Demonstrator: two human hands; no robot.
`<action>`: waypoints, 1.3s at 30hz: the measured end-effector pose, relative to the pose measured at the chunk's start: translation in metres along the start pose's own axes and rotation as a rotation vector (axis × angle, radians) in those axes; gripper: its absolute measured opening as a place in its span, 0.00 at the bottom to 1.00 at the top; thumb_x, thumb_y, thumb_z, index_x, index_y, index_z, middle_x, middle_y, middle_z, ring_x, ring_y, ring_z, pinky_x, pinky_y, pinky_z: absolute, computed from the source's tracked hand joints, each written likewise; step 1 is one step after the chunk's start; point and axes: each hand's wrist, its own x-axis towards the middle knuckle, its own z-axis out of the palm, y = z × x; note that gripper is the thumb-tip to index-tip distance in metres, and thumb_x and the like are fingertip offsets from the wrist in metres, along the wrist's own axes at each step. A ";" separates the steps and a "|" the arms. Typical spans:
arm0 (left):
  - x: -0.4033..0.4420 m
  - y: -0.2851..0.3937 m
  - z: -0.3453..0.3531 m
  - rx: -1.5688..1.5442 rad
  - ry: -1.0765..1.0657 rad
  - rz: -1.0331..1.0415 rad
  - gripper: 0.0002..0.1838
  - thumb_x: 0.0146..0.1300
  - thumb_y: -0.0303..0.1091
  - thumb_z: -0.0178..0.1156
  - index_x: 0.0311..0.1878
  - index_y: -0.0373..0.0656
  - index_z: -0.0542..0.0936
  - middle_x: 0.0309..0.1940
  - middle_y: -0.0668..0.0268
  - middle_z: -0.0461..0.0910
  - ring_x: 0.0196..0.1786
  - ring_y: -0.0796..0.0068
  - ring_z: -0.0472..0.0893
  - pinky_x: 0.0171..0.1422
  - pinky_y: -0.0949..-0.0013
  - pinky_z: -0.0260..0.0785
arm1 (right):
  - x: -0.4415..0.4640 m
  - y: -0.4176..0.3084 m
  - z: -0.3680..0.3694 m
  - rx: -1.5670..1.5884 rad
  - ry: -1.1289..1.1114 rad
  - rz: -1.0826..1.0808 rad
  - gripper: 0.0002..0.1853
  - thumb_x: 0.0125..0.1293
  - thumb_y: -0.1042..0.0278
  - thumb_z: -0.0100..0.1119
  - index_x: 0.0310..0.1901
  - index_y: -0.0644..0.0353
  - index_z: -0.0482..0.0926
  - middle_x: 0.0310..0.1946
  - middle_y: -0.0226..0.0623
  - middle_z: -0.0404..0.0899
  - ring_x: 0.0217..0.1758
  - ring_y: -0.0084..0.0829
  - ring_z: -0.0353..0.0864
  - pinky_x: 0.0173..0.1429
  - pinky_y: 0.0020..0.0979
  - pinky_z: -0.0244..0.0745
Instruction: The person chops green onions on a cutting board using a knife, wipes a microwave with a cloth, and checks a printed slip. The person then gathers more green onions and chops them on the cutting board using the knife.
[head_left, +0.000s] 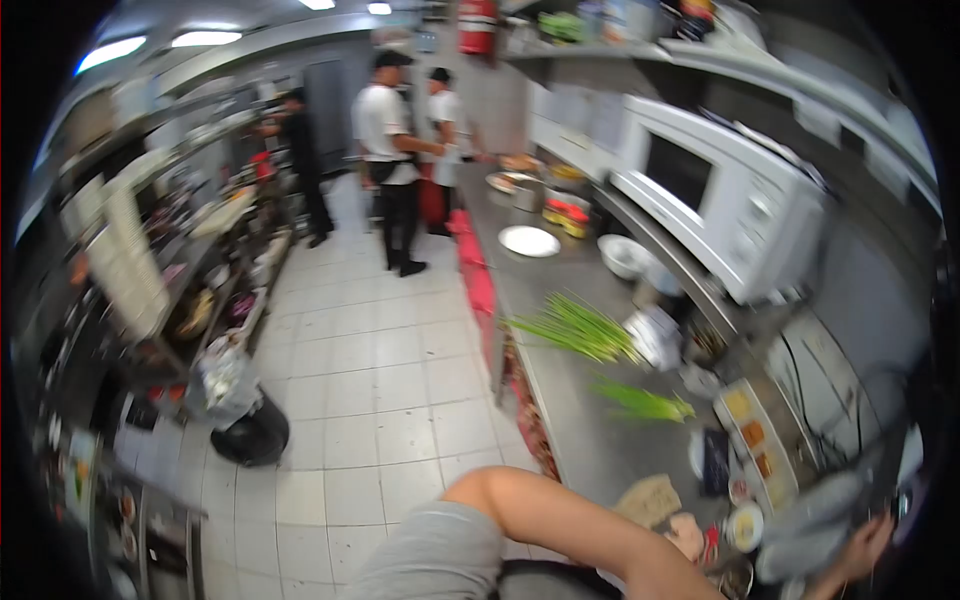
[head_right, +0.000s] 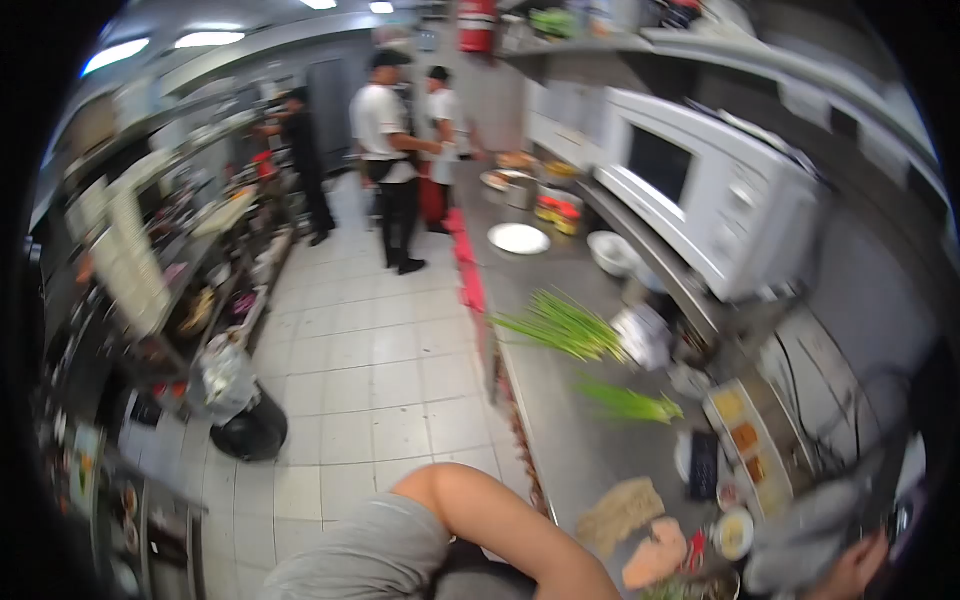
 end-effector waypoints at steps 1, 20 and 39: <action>-0.011 0.001 -0.006 0.224 0.035 -0.021 0.24 0.75 0.34 0.49 0.69 0.35 0.60 0.54 0.55 0.76 0.53 0.69 0.77 0.54 0.66 0.72 | -0.024 0.038 0.011 -0.044 -0.051 0.047 0.13 0.71 0.69 0.53 0.53 0.60 0.80 0.45 0.43 0.82 0.47 0.41 0.81 0.52 0.34 0.75; -0.234 -0.080 -0.177 1.266 1.271 -0.762 0.25 0.61 0.27 0.61 0.63 0.39 0.71 0.60 0.51 0.68 0.59 0.56 0.73 0.59 0.62 0.70 | 0.008 -0.047 -0.024 -0.067 0.011 0.035 0.06 0.61 0.77 0.52 0.36 0.62 0.79 0.31 0.41 0.77 0.34 0.43 0.78 0.39 0.40 0.72; -0.334 -0.031 -0.412 1.686 1.070 -1.321 0.49 0.44 0.41 0.77 0.68 0.35 0.63 0.64 0.53 0.65 0.65 0.49 0.67 0.67 0.50 0.63 | 0.007 -0.048 -0.028 -0.091 0.077 0.069 0.05 0.49 0.76 0.58 0.30 0.59 0.78 0.28 0.33 0.77 0.30 0.36 0.77 0.34 0.34 0.70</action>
